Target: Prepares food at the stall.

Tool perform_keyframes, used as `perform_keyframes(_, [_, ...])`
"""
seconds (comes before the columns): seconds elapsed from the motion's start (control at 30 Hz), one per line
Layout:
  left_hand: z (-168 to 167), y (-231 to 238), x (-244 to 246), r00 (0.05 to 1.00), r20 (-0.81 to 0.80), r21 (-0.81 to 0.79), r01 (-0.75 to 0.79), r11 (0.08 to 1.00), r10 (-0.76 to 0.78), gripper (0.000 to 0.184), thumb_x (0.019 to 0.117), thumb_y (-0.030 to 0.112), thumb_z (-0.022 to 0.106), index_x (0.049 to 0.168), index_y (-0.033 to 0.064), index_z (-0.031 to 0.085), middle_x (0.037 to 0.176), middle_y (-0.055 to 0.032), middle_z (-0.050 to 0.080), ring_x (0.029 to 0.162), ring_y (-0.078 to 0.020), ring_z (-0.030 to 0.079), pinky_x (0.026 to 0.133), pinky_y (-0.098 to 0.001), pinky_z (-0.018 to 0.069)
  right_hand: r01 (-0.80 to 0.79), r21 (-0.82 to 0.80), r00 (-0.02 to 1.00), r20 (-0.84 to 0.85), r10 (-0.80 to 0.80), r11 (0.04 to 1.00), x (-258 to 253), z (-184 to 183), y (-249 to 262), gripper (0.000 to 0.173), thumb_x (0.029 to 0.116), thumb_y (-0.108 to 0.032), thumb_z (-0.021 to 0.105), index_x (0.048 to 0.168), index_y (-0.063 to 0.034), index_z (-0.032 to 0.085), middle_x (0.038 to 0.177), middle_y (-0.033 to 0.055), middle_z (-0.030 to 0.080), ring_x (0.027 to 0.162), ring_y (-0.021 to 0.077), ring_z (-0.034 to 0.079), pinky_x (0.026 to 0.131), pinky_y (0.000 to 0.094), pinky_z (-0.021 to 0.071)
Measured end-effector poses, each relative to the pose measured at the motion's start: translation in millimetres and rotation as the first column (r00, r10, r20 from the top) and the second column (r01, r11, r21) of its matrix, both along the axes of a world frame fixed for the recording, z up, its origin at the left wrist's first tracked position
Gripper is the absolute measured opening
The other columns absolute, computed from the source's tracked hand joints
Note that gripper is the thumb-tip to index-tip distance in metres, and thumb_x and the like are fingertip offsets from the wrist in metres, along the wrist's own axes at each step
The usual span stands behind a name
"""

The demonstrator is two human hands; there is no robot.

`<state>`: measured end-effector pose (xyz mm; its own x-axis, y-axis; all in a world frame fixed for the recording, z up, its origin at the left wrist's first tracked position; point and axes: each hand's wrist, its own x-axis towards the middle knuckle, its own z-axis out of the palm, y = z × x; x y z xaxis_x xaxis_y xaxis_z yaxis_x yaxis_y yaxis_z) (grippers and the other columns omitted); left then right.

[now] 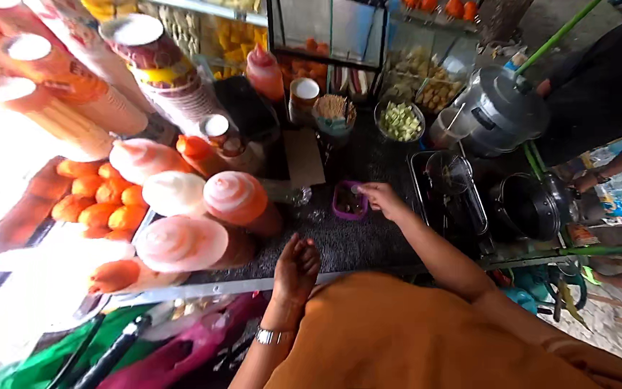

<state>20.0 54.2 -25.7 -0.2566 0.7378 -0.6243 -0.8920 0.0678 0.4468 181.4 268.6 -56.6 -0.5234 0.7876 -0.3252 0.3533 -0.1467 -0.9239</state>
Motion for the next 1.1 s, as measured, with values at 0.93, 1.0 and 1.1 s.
perform_keyframes(0.93, [-14.7,-2.8,21.2,0.970,0.190,0.126,-0.174,0.977,0.148,0.049,0.1102,0.033,0.014,0.106,0.0112,0.059,0.092,-0.0040,0.069,0.091,-0.0139,0.069,0.081,-0.0324,0.0582,-0.518,0.472,0.802,-0.020,0.596,0.713,-53.8,31.0,-130.5,0.035,0.1010,-0.031,0.062,0.108,0.0009,0.074,0.124,0.0194,0.069,0.130,0.0357,0.056,0.113,0.0561,0.0363])
perform_keyframes(1.0, [-5.0,4.8,19.3,0.960,0.176,-0.038,-0.213,0.976,0.217,0.045,0.1116,0.030,0.021,0.096,0.0091,0.058,0.081,-0.0059,0.068,0.078,-0.0156,0.070,0.074,-0.0320,0.0608,-0.426,0.554,0.836,-0.060,0.545,0.715,-53.5,31.0,-114.5,0.027,0.0993,-0.023,0.064,0.108,0.0007,0.075,0.128,0.0192,0.065,0.130,0.0342,0.055,0.113,0.0495,0.0420])
perform_keyframes(1.1, [-4.2,8.2,13.5,0.949,0.168,-0.170,-0.238,0.956,0.266,0.036,0.1117,0.022,0.034,0.093,0.0053,0.060,0.083,-0.0077,0.071,0.079,-0.0166,0.074,0.079,-0.0299,0.0632,-0.338,0.644,0.918,0.066,0.391,0.686,-43.6,26.5,-67.7,0.023,0.1008,-0.018,0.062,0.110,-0.0008,0.074,0.124,0.0168,0.067,0.123,0.0333,0.059,0.109,0.0492,0.0446])
